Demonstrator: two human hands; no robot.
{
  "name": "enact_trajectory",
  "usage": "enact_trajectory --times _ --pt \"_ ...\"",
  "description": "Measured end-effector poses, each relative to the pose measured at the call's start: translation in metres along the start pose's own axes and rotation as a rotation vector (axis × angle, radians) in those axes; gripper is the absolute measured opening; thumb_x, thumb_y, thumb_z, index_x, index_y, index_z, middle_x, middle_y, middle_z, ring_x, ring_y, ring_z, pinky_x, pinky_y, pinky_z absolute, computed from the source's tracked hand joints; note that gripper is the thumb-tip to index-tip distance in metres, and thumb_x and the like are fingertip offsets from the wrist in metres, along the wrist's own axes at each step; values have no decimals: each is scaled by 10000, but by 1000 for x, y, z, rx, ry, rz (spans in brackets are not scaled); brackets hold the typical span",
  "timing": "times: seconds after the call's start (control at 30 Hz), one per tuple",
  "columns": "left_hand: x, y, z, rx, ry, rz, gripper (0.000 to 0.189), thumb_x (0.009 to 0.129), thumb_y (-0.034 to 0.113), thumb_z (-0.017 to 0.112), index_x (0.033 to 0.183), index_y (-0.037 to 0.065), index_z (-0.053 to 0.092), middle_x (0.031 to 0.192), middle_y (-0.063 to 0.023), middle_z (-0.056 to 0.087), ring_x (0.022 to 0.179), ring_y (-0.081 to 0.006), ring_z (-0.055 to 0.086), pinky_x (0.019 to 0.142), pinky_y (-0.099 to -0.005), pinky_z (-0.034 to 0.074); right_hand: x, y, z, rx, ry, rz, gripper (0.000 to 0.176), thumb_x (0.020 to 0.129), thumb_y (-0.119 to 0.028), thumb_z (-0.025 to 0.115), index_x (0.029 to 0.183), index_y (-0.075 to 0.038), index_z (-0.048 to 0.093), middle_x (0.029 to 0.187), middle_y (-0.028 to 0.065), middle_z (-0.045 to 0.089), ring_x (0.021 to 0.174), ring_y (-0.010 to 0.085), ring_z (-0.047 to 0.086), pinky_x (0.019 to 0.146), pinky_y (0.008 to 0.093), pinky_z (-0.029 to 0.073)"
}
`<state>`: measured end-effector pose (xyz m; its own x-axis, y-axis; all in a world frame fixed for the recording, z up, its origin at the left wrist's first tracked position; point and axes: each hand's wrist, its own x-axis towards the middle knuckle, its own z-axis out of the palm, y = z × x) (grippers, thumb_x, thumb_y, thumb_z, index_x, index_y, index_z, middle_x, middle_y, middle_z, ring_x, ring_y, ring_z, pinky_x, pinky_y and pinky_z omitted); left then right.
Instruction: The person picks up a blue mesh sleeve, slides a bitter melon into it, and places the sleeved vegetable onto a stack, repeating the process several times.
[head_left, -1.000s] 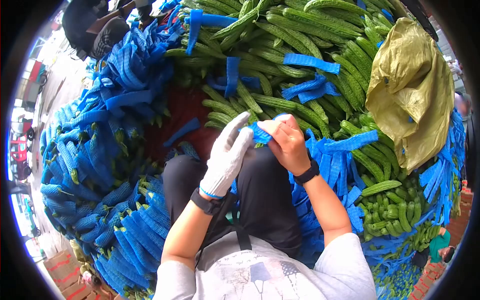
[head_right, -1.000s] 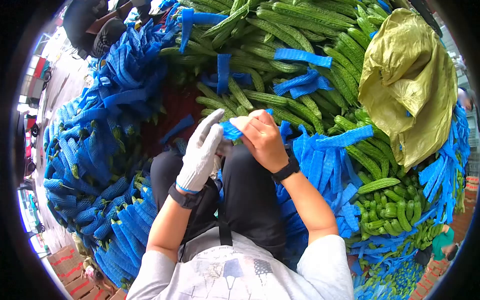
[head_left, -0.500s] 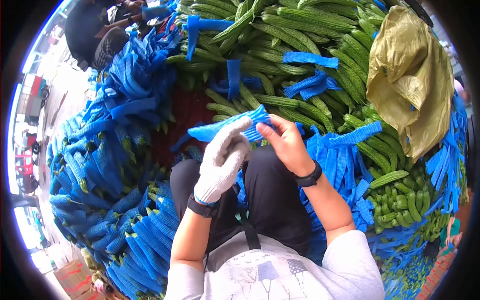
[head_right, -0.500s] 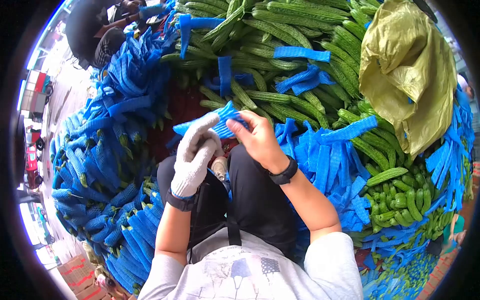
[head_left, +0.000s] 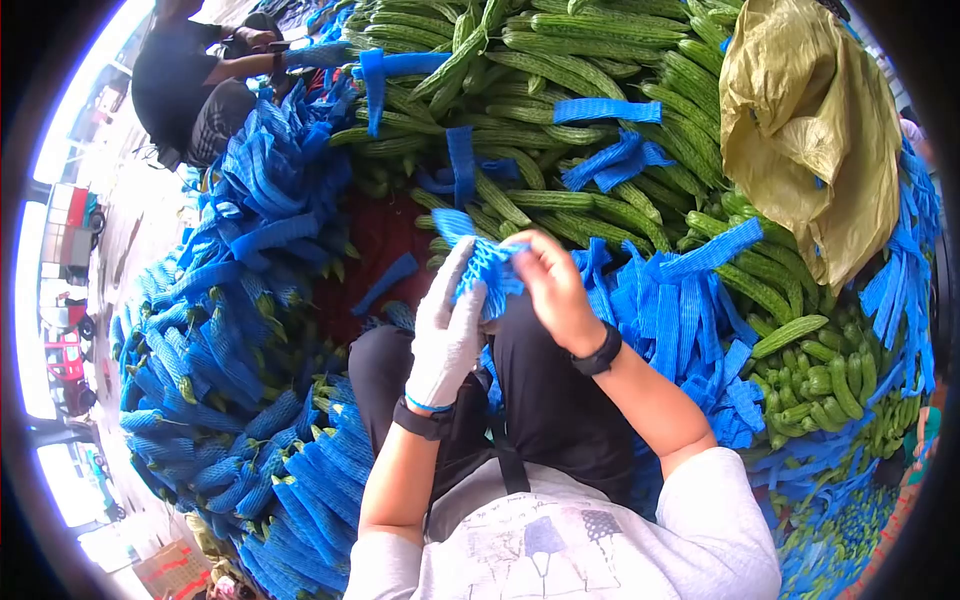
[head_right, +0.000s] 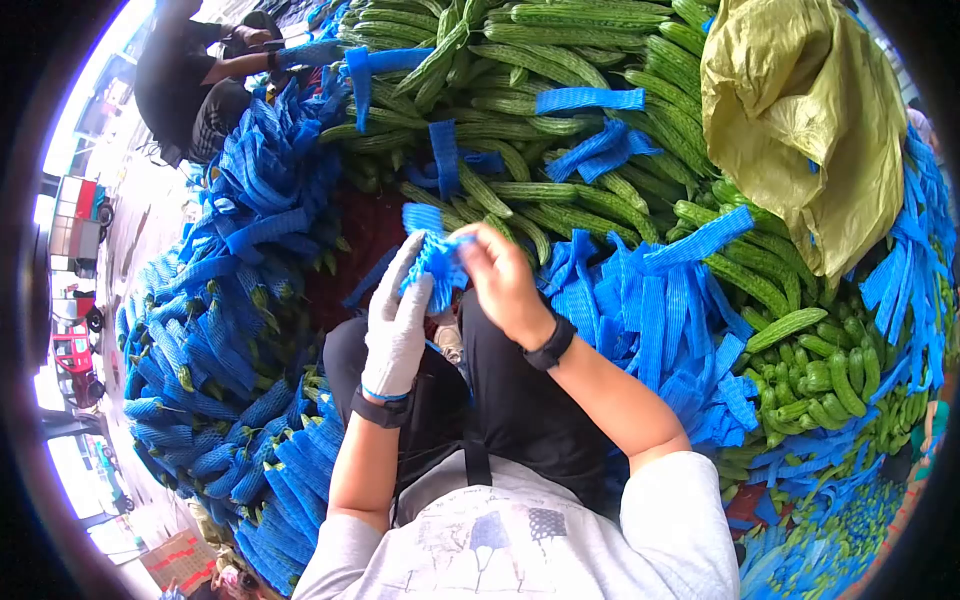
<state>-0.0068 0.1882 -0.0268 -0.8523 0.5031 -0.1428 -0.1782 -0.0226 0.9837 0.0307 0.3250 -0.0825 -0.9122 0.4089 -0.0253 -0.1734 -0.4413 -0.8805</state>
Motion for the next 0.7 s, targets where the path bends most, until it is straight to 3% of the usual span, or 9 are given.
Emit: enact_trajectory --times 0.1,0.17,0.23,0.3,0.37,0.43,0.47,0.63,0.7 --pt "2 -18 -18 -635 -128 -213 404 962 200 562 1321 20 512 732 5 533 586 -84 499 501 -227 428 12 -13 -18 678 154 318 146 991 -83 407 953 -74 547 824 46 589 750 173 589 720 346 519" --pt "8 -24 -21 -872 85 -470 306 987 239 509 1229 64 575 627 55 419 528 -77 419 479 -219 330 18 -8 -31 760 114 451 118 989 -113 444 944 -94 552 762 5 547 631 136 530 597 298 487" --pt "7 -20 -21 -618 81 -332 349 978 211 536 1290 55 529 722 19 509 569 -99 489 528 -222 399 14 -17 -15 346 180 410 129 994 -200 502 914 -115 558 725 -28 514 545 86 461 460 240 400" --pt "-2 0 1 -22 215 -31 471 923 138 614 1357 40 460 894 -33 590 695 -144 568 642 -252 473 12 -21 -2 11 66 244 192 968 -278 590 891 -104 569 686 -49 497 536 11 424 381 204 325" --pt "2 -1 0 842 311 672 649 754 33 718 1350 20 463 984 -107 603 896 -280 590 829 -355 489 11 -17 6 -194 6 112 170 961 -256 604 911 -96 578 655 -71 477 511 -2 385 386 185 323" --pt "-7 11 -20 1264 -135 772 500 714 14 731 1192 16 583 995 -126 626 910 -329 614 846 -400 497 12 -11 12 -353 -3 -53 190 946 -218 631 858 -57 580 648 -58 504 552 5 423 454 195 355" --pt "1 4 -24 952 -203 1321 367 654 66 744 1016 64 685 1000 -114 662 897 -314 658 781 -406 543 12 -11 16 -420 -10 -134 191 943 -206 632 852 -46 579 651 -50 513 567 9 429 485 202 364" --pt "6 9 -23 971 -139 801 233 717 13 687 945 51 656 929 -135 660 811 -336 656 684 -380 541 -1 -34 46 -540 -31 -363 119 911 -114 632 864 -18 581 656 67 565 584 111 547 554 267 433" --pt "12 0 -40 1036 -311 750 200 742 32 683 938 47 645 924 -152 654 805 -338 648 669 -382 534 -2 -37 56 -685 -63 -539 84 868 -78 638 876 -23 575 720 122 617 640 264 639 576 334 486"
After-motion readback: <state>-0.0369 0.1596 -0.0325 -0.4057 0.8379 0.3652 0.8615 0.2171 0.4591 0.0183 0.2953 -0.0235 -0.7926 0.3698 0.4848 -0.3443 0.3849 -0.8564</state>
